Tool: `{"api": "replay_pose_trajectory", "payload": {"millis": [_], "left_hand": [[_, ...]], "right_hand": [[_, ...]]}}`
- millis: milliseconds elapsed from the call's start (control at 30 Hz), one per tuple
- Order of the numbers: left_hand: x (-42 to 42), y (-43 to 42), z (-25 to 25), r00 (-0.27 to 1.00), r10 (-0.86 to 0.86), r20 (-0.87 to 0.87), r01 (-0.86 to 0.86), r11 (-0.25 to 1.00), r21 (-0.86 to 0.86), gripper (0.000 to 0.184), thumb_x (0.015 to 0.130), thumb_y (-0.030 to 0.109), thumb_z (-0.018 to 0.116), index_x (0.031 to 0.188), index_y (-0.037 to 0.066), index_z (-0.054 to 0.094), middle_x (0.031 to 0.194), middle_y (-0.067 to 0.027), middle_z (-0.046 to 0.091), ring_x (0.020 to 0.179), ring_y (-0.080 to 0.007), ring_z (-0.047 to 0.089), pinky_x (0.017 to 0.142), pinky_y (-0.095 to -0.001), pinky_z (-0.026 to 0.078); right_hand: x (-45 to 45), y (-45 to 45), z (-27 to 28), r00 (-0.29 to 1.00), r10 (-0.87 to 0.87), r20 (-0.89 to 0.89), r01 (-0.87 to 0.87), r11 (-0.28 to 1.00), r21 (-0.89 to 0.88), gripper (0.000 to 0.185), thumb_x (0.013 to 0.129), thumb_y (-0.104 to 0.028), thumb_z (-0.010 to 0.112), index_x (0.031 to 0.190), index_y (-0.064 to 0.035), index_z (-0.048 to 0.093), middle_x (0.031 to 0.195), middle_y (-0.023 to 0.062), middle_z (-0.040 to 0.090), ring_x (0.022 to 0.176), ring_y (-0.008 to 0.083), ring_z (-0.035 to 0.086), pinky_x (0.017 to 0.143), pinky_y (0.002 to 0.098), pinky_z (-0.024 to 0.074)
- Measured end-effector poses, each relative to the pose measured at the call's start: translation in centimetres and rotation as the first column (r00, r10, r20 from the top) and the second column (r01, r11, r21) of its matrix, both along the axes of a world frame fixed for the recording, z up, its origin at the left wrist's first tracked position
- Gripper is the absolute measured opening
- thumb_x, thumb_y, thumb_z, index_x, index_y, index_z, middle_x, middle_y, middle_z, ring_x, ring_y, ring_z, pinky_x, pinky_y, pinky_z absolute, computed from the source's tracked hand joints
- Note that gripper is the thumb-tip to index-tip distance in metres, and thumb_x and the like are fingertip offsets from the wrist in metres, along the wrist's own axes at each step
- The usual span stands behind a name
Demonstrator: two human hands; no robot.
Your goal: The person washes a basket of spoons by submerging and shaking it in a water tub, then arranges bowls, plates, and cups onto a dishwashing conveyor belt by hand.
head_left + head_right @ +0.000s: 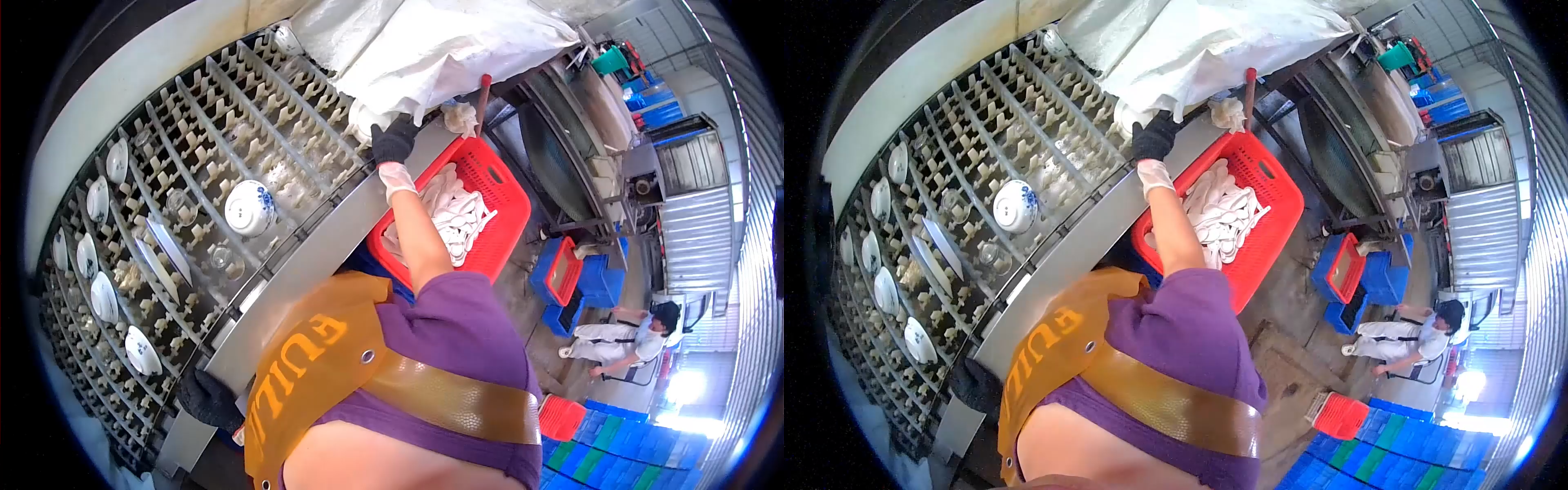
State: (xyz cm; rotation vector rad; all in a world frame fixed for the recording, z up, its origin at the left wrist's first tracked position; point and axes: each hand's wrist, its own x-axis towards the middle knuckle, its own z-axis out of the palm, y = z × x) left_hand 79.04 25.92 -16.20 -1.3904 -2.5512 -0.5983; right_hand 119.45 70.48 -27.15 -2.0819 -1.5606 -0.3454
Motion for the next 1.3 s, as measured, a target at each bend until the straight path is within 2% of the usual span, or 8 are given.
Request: {"api": "replay_pose_trajectory", "payload": {"millis": [167, 367, 567, 667, 700, 833, 1167, 1300], "left_hand": [[1.0, 0.9, 0.3, 1.000, -0.006, 0.008, 0.005, 0.998, 0.064, 0.019, 0.082, 0.013, 0.053, 0.090, 0.002, 0.065, 0.082, -0.0153, 0.062, 0.078, -0.0321, 0.056, 0.076, -0.0400, 0.043], [2.0, 2.2, 1.1, 0.999, -0.035, -0.037, 0.039, 0.994, 0.103, 0.016, 0.082, 0.013, 0.054, 0.088, 0.001, 0.064, 0.082, -0.0156, 0.061, 0.079, -0.0337, 0.057, 0.084, -0.0423, 0.040], [2.7, 2.8, 0.5, 0.998, 0.001, -0.063, 0.006, 0.994, 0.112, 0.017, 0.081, 0.012, 0.054, 0.090, 0.002, 0.064, 0.082, -0.0158, 0.061, 0.080, -0.0329, 0.057, 0.089, -0.0436, 0.039], [3.2, 3.3, 0.5, 0.994, 0.041, -0.104, -0.032, 0.995, 0.090, 0.016, 0.080, 0.011, 0.055, 0.090, 0.003, 0.064, 0.082, -0.0152, 0.061, 0.080, -0.0324, 0.057, 0.093, -0.0447, 0.037], [3.3, 3.2, 0.3, 0.998, 0.036, -0.050, -0.032, 0.996, 0.080, 0.015, 0.080, 0.011, 0.055, 0.090, 0.004, 0.064, 0.082, -0.0147, 0.061, 0.081, -0.0323, 0.058, 0.095, -0.0453, 0.036], [3.9, 3.6, 0.4, 0.999, 0.017, -0.031, -0.014, 0.996, 0.093, 0.014, 0.079, 0.010, 0.055, 0.089, 0.004, 0.064, 0.084, -0.0136, 0.062, 0.083, -0.0315, 0.058, 0.097, -0.0478, 0.034], [4.9, 5.0, -0.7, 0.995, 0.099, -0.023, -0.098, 0.993, 0.068, 0.014, 0.081, 0.010, 0.055, 0.088, 0.003, 0.064, 0.083, -0.0140, 0.063, 0.080, -0.0305, 0.059, 0.094, -0.0469, 0.037], [5.5, 5.7, -0.5, 0.992, 0.120, -0.031, -0.117, 0.989, 0.088, 0.014, 0.081, 0.011, 0.055, 0.087, 0.002, 0.063, 0.082, -0.0135, 0.063, 0.079, -0.0303, 0.059, 0.094, -0.0469, 0.037]], "right_hand": [[-0.1, 2.9, 2.7, 0.882, 0.215, -0.419, -0.225, 0.974, 0.026, 0.075, 0.056, -0.044, 0.076, 0.111, 0.0032, 0.055, 0.108, 0.0236, 0.058, 0.103, 0.0360, 0.054, 0.091, 0.0395, 0.0427], [-9.7, -1.6, 14.0, 0.452, 0.888, 0.088, -0.892, 0.446, 0.077, 0.017, 0.068, -0.013, 0.064, 0.084, -0.0132, 0.065, 0.077, 0.0091, 0.062, 0.073, 0.0295, 0.059, 0.066, 0.0389, 0.0477], [-15.9, 0.0, 13.2, -0.252, 0.936, 0.246, -0.965, -0.223, -0.138, 0.011, 0.065, -0.018, 0.059, 0.074, -0.0190, 0.065, 0.094, 0.0034, 0.061, 0.095, 0.0227, 0.055, 0.094, 0.0414, 0.0390], [-17.7, 6.7, 9.0, 0.227, 0.952, 0.205, -0.959, 0.255, -0.123, 0.033, 0.072, -0.012, 0.056, 0.105, -0.0170, 0.062, 0.106, 0.0102, 0.060, 0.101, 0.0297, 0.053, 0.092, 0.0391, 0.0408], [-17.1, 10.1, 7.4, 0.101, 0.987, -0.122, -0.968, 0.126, 0.219, 0.026, 0.071, -0.006, 0.058, 0.097, -0.0072, 0.063, 0.105, 0.0129, 0.061, 0.099, 0.0298, 0.056, 0.087, 0.0371, 0.0447], [-13.3, 17.1, 9.0, 0.467, 0.866, -0.180, -0.746, 0.276, -0.606, 0.056, 0.069, -0.035, 0.070, 0.115, -0.0052, 0.056, 0.110, 0.0200, 0.059, 0.103, 0.0326, 0.056, 0.089, 0.0365, 0.0439], [-2.7, 13.2, 9.9, 0.499, 0.608, -0.617, -0.821, 0.104, -0.562, 0.034, 0.073, -0.030, 0.068, 0.099, -0.0073, 0.066, 0.087, 0.0144, 0.066, 0.078, 0.0219, 0.064, 0.072, 0.0314, 0.0489], [-7.2, 8.8, 14.5, 0.503, 0.811, -0.298, -0.746, 0.234, -0.623, 0.032, 0.073, -0.030, 0.061, 0.097, -0.0082, 0.066, 0.092, 0.0179, 0.064, 0.086, 0.0323, 0.062, 0.079, 0.0393, 0.0481]]}}
